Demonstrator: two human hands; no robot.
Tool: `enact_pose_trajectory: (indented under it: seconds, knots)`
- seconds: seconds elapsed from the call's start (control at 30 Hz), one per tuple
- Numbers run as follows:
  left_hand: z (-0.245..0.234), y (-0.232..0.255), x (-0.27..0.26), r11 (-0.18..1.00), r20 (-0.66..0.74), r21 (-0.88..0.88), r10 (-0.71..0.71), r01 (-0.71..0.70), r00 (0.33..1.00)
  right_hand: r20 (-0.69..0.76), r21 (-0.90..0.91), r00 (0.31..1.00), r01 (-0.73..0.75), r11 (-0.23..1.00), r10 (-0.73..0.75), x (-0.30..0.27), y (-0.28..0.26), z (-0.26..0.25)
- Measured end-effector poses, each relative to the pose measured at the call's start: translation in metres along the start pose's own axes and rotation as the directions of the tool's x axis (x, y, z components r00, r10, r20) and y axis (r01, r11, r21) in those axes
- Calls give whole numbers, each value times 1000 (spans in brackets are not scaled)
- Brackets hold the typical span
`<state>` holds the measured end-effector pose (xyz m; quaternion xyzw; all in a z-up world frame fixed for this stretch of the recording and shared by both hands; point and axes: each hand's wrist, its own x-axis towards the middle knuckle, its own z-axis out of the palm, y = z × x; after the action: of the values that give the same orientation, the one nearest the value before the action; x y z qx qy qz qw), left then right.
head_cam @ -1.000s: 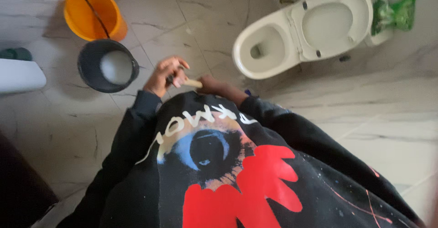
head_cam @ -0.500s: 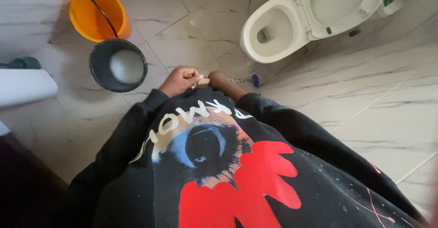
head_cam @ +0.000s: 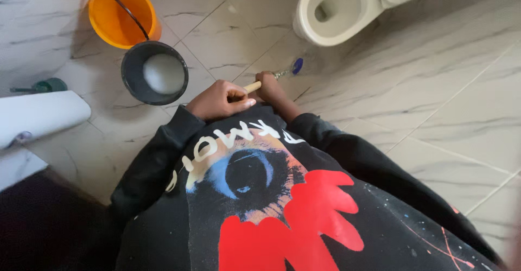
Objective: The person joins two sections of a cleaning tool handle by hand, rotating and pressing them together repeatedly to secure the connection while standing in a bathroom.
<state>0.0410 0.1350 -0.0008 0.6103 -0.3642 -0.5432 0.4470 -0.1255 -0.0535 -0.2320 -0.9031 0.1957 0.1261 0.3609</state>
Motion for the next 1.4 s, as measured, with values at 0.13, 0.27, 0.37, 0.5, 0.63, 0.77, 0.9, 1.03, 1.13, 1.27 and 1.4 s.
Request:
enact_pose_trajectory:
  seconds: [0.13,0.27,0.37,0.5,0.63,0.77,0.9,1.03,1.13,1.27,1.4]
  knots:
    - [0,7,4,991,-48,110,86,-80,995,-32,7,998,48,999,-48,0,-1,-8]
    - [8,-1,23,984,-265,-150,55,-97,963,-32,69,992,120,990,-118,6,-22,-26]
    - [7,-7,36,902,-392,-395,7,-175,920,-39,57,972,232,971,-230,11,-32,-41]
    - [28,-9,42,871,-512,-415,15,-263,859,338,-107,921,244,964,-195,34,-11,-28]
    - [48,-32,53,866,-581,-431,-53,-253,812,526,-111,843,200,974,-113,43,22,-10]
    - [77,-75,79,862,-590,-449,-88,-235,803,586,-207,808,233,950,-70,34,59,-9]
    - [102,-95,116,879,-525,-472,-215,-71,823,623,-343,782,257,903,14,30,98,-31]
    - [103,-91,140,867,-451,-473,-88,-154,888,535,-202,845,120,972,6,30,124,-45]
    - [97,-80,147,874,-400,-473,-101,-111,911,465,-130,885,53,990,14,27,129,-52]
    - [100,-68,152,886,-333,-463,-154,-19,930,373,-74,927,-8,997,35,17,131,-54]
    - [100,-77,130,858,-313,-508,-112,-67,943,390,-32,920,-37,999,47,6,106,-45]
